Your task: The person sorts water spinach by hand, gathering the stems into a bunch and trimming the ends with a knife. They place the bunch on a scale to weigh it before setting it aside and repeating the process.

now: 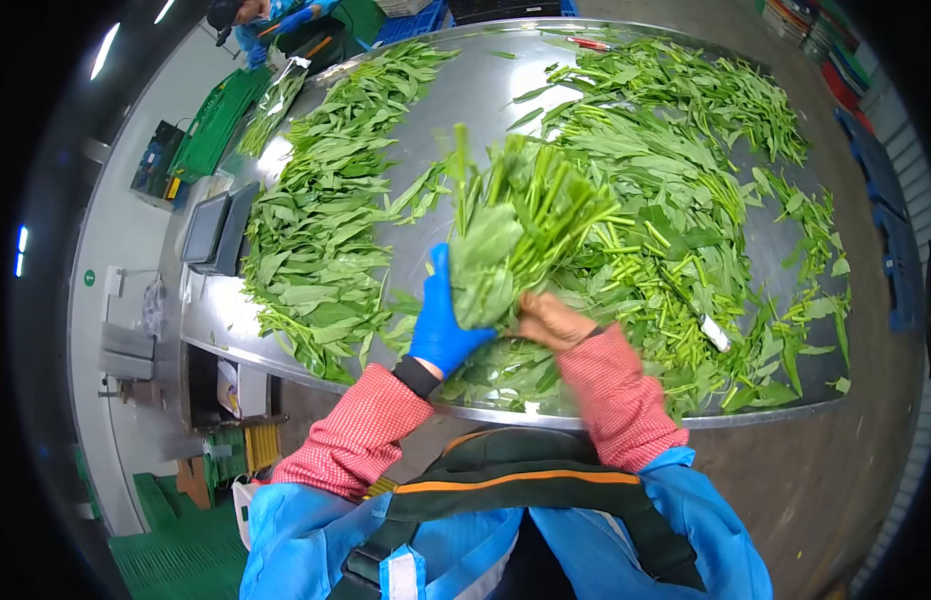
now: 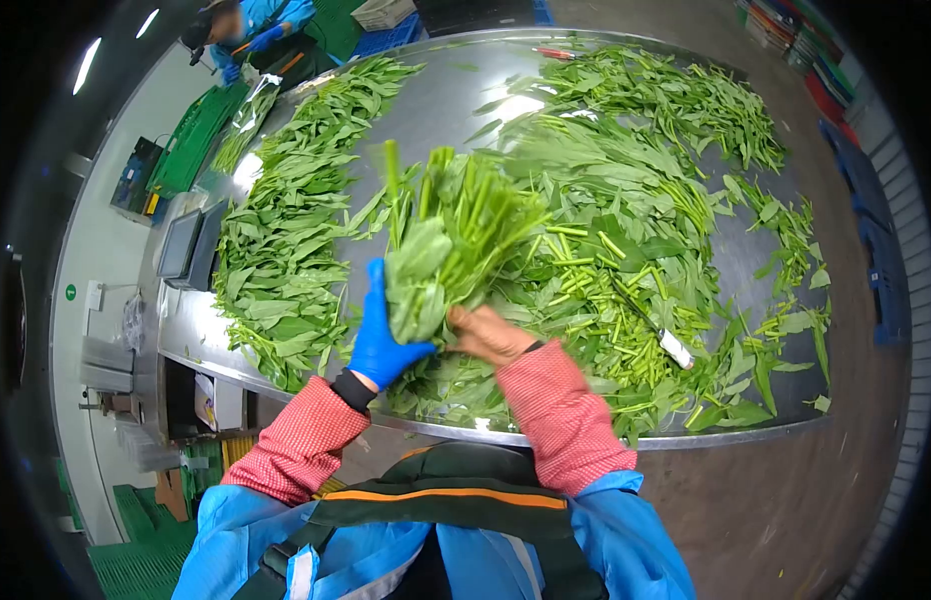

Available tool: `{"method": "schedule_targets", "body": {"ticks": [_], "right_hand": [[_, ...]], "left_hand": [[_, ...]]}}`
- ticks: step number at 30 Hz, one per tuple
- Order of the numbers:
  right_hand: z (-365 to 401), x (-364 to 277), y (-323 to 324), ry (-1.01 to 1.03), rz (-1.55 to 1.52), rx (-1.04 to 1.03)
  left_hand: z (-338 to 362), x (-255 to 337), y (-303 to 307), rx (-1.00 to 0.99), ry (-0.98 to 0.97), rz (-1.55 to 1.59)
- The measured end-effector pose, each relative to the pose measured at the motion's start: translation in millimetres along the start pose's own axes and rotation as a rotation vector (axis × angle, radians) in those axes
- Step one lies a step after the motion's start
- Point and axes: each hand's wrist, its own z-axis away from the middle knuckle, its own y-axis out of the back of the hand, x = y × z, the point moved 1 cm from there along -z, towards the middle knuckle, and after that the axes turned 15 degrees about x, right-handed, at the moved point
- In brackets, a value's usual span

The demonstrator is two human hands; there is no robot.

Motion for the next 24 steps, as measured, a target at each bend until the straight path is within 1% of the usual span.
{"method": "schedule_targets", "body": {"ticks": [1, 2, 3, 5, 6, 9, 10, 12, 13, 14, 15, 17, 20, 23, 24], "right_hand": [[-1.4, 14.2, 1.0, -0.017, 0.074, 0.050], [-0.1, 22.7, 1.9, 0.009, 0.112, 0.077], [-0.6, 25.9, 3.2, 0.043, 0.149, 0.103], [5.0, 22.4, 1.9, 0.062, 0.126, 0.088], [10.7, 19.2, -1.8, 0.066, 0.114, 0.082], [30.8, -4.6, 11.2, 0.106, 0.009, 0.168], [31.9, -4.1, 18.1, 0.187, -0.059, 0.185], [34.8, 5.2, 40.9, 0.043, 0.016, 0.316], [34.3, 1.3, 53.2, -0.011, 0.054, 0.380], [44.0, -5.0, 57.1, 0.057, 0.174, 0.382], [59.1, -11.1, 57.3, 0.098, 0.119, 0.367], [72.5, -42.5, 60.9, 0.197, 0.031, 0.316], [59.1, -54.5, 101.5, 0.343, 0.054, 0.243], [38.3, -67.3, 81.6, 0.390, 0.199, 0.185], [29.7, -65.4, 69.5, 0.315, 0.089, 0.161]], "left_hand": [[5.3, 2.0, 0.2, -0.016, -0.073, -0.129], [8.9, -5.3, -4.7, -0.056, 0.009, -0.102], [6.9, -11.2, -7.3, -0.061, 0.022, -0.041], [1.8, -16.4, -6.5, -0.074, 0.054, 0.080], [-0.5, -14.9, -2.5, -0.030, -0.035, 0.066], [-30.9, -4.4, 29.2, 0.044, -0.099, -0.069], [-26.2, -31.6, 32.7, -0.003, -0.203, -0.339], [-17.6, -62.7, 35.5, -0.199, -0.065, -0.269], [-24.9, -73.2, 36.1, -0.293, -0.015, -0.234], [-31.7, -76.8, 40.2, -0.232, 0.014, 0.002], [-38.1, -44.0, 53.2, -0.327, 0.120, -0.054], [-30.1, -61.1, 57.8, -0.333, 0.073, -0.080], [-29.3, -55.1, 63.3, -0.318, 0.291, 0.134], [-21.0, -34.8, 59.3, -0.355, 0.406, 0.327], [-17.2, -31.0, 55.9, -0.355, 0.435, 0.377]]}}
